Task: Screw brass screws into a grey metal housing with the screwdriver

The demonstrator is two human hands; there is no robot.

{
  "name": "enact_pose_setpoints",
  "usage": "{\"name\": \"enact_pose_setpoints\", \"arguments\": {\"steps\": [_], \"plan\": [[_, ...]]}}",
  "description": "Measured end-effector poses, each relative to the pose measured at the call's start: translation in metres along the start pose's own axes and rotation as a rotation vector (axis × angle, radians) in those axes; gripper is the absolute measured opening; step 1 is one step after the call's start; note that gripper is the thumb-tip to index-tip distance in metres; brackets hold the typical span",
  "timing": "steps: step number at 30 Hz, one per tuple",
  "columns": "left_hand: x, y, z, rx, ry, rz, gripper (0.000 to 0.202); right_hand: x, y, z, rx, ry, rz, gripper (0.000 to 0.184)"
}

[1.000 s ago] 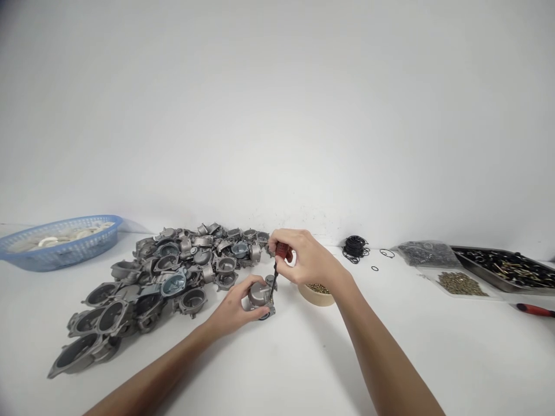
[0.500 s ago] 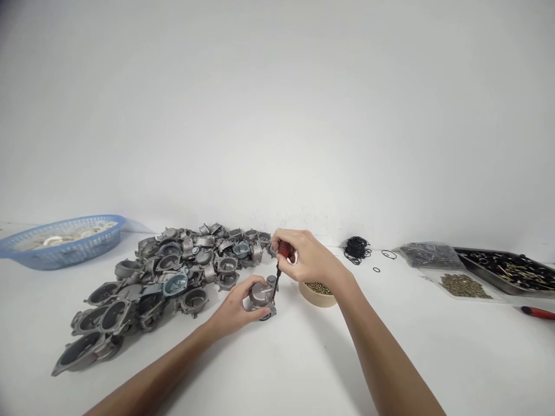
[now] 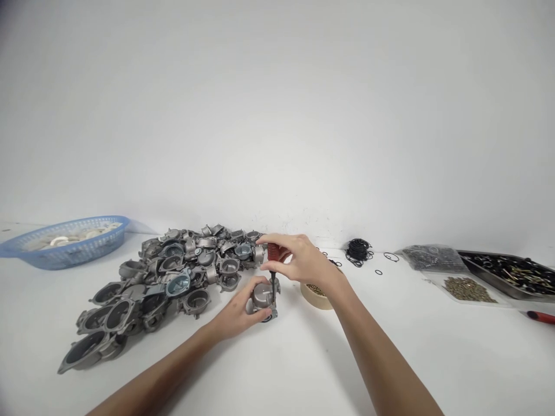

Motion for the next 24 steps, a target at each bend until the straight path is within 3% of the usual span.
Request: {"name": "enact_pose_setpoints", "arguments": {"steps": [5,9,13,17,21,24], "plan": [[-0.0014,-0.0017,-0.0013,-0.063,0.053,0.045,0.055,0.0033,0.0023,0.0005,-0.002,-0.047,0.133,0.042],[-0.0047,-0.0043,-0.0015,-0.070,0.077,0.055,0.063,0.0051,0.0034,0.0022,0.087,-0.044,0.031,0.037],[-0.0054,-0.0048,-0.0012,-0.078,0.084,0.061,0.065,0.0038,0.0074,0.0037,0.030,-0.042,0.133,0.043],[-0.0051,-0.0043,-0.0015,-0.059,0.075,0.099,0.064,0.0037,0.0076,0.0041,0.124,-0.056,0.010,0.037],[-0.0044,-0.0043,-0.0022,-0.063,0.076,0.102,0.064,0.0040,0.0075,0.0032,0.019,-0.052,0.162,0.039],[-0.0027,-0.0049,-0.0029,-0.060,0.073,0.106,0.063,0.0049,0.0061,0.0027,0.083,-0.018,0.076,0.035]]}}
Point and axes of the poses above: each hand's wrist, its own z-axis towards the middle knuckle, its own y-axis out of the palm, x = y × z, the point moved 1 cm from there along z, towards the middle knuckle, and after that the axes turned 15 degrees about -z, right-handed, at the moved point
